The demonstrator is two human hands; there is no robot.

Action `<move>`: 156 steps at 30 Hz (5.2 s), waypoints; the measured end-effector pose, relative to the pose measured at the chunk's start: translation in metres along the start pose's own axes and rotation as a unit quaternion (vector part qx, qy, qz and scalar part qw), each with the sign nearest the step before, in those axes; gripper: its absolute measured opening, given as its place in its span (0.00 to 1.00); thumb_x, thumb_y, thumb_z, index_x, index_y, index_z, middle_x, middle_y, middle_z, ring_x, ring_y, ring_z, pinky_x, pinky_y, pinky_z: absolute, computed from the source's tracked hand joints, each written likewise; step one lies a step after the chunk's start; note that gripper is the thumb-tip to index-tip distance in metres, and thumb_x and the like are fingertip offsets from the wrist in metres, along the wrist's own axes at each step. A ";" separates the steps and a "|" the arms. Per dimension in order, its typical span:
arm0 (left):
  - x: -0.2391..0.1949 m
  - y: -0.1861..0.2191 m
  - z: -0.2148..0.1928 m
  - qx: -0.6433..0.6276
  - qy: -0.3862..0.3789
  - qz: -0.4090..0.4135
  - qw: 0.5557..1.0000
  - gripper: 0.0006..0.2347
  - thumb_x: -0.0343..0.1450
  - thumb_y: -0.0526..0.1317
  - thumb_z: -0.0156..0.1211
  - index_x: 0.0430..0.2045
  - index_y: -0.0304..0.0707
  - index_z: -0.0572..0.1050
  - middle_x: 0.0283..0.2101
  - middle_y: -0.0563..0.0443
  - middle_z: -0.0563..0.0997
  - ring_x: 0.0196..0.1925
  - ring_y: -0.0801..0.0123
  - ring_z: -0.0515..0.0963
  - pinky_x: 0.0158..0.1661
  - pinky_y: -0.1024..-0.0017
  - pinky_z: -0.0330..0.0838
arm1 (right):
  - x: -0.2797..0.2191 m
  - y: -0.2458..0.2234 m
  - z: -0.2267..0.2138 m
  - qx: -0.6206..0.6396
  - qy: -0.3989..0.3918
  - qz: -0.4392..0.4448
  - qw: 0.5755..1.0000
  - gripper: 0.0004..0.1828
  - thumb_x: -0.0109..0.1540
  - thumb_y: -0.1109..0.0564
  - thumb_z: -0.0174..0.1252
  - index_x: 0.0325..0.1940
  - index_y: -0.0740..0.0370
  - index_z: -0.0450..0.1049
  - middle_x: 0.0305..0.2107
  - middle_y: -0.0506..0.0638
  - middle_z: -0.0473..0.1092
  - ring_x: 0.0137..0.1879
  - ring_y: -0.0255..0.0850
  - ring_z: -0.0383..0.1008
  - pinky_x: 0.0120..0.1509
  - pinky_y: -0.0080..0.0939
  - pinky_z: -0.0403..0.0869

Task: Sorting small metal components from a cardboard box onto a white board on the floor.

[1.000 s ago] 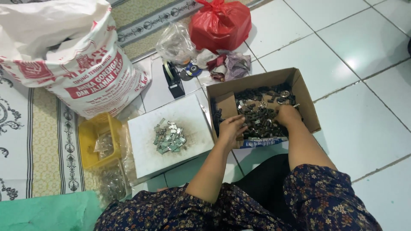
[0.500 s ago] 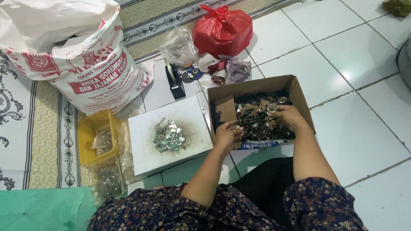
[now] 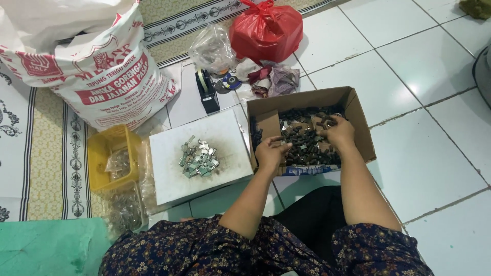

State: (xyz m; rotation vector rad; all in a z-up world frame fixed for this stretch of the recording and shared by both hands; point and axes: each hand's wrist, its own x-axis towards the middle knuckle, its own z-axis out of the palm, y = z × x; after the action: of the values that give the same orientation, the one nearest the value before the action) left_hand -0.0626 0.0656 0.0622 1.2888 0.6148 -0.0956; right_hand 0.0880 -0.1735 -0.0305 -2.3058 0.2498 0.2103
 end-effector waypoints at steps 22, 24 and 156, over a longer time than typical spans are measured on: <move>-0.045 0.058 -0.170 -0.043 0.103 0.074 0.991 0.18 0.66 0.25 0.68 0.50 0.23 0.77 0.40 0.27 0.81 0.41 0.52 0.86 0.41 0.67 0.84 | -0.189 -0.214 0.130 0.308 -0.304 -0.012 0.901 0.23 0.53 0.67 0.71 0.53 0.72 0.78 0.32 0.61 0.77 0.33 0.44 0.80 0.36 0.38 0.82; -0.053 0.064 -0.200 -0.006 0.150 0.065 0.987 0.18 0.64 0.27 0.71 0.49 0.28 0.78 0.37 0.32 0.83 0.36 0.58 0.86 0.38 0.71 0.85 | -0.210 -0.240 0.141 0.310 -0.335 -0.026 0.890 0.23 0.52 0.67 0.73 0.51 0.72 0.79 0.30 0.59 0.76 0.33 0.43 0.80 0.36 0.37 0.82; 0.072 -0.078 0.032 -0.086 -0.046 -0.021 0.995 0.15 0.73 0.30 0.59 0.55 0.33 0.76 0.41 0.41 0.77 0.39 0.66 0.82 0.44 0.67 0.85 | -0.014 -0.010 0.017 -0.164 -0.218 0.039 0.961 0.11 0.55 0.53 0.71 0.42 0.52 0.87 0.41 0.58 0.81 0.52 0.58 0.80 0.54 0.55 0.80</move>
State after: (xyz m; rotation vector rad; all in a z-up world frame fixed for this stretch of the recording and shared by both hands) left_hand -0.0214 0.0319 -0.0349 1.0994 0.5583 -0.1341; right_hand 0.0761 -0.1523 -0.0317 -2.4978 0.0836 0.8445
